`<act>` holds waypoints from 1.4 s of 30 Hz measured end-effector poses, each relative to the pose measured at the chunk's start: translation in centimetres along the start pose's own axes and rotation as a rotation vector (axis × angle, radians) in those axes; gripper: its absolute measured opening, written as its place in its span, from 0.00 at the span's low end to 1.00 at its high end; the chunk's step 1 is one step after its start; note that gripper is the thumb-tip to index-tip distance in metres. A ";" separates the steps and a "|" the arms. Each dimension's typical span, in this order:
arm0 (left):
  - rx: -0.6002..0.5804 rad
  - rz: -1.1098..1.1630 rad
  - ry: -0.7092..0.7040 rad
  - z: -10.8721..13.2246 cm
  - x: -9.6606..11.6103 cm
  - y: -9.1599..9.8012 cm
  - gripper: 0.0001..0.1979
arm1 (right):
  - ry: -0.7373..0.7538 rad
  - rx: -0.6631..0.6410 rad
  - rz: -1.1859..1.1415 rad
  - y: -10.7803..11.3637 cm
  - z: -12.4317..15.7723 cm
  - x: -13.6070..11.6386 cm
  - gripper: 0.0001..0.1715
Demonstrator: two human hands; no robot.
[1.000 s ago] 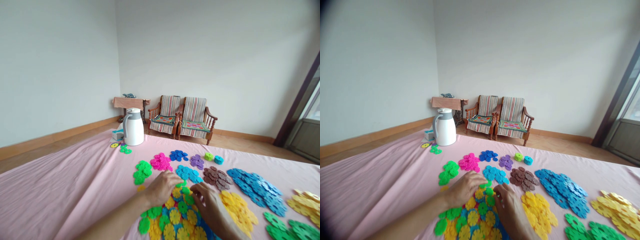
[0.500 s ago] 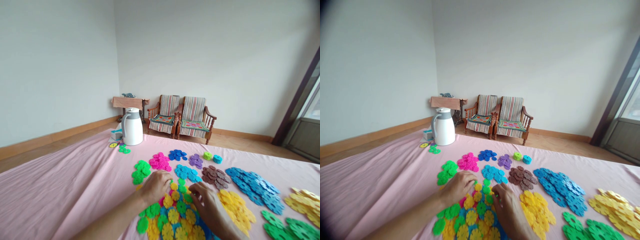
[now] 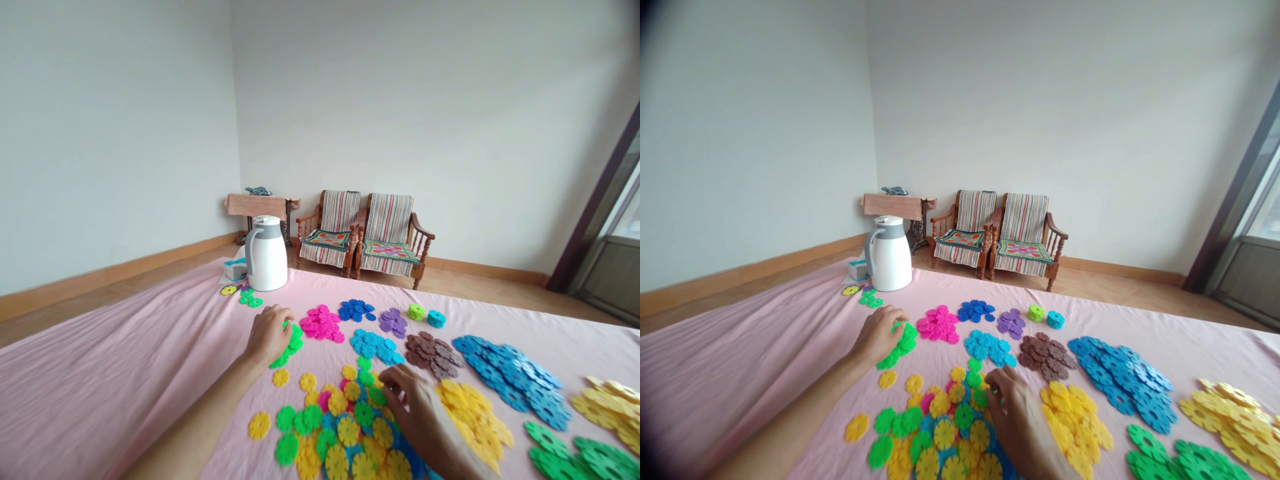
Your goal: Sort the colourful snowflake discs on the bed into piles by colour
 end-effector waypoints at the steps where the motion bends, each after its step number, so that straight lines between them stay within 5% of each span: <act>1: 0.000 0.010 -0.009 0.0 0.1 -0.2 0.08 | 0.000 0.001 -0.001 0.0 0.0 0.0 0.10; 12: -0.253 0.336 -0.306 1.6 8.2 -1.9 0.09 | 0.095 -0.020 0.005 0.3 0.6 -1.5 0.08; 24: -0.299 0.497 -0.303 2.5 10.4 -2.3 0.08 | 0.080 0.081 0.017 0.4 0.3 -1.0 0.14; 32: -0.319 0.621 -0.308 3.3 12.3 -2.4 0.03 | 0.144 0.053 -0.167 0.5 0.9 -3.9 0.14; 36: -0.245 0.499 -0.265 2.3 10.7 -2.2 0.06 | 0.106 0.050 -0.159 0.5 1.0 -3.7 0.15; 42: -0.086 0.157 0.003 0.5 3.4 -1.1 0.06 | 0.053 0.067 -0.116 0.4 0.3 -2.0 0.18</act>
Point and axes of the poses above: each hand's wrist, its own z-axis away from the middle knuckle, its own y-axis out of the back of the hand, x = y × z, the point moved 5 cm from there along -z, towards the middle knuckle, and after that the axes turned 10 degrees about -y, right-handed, at the moved point
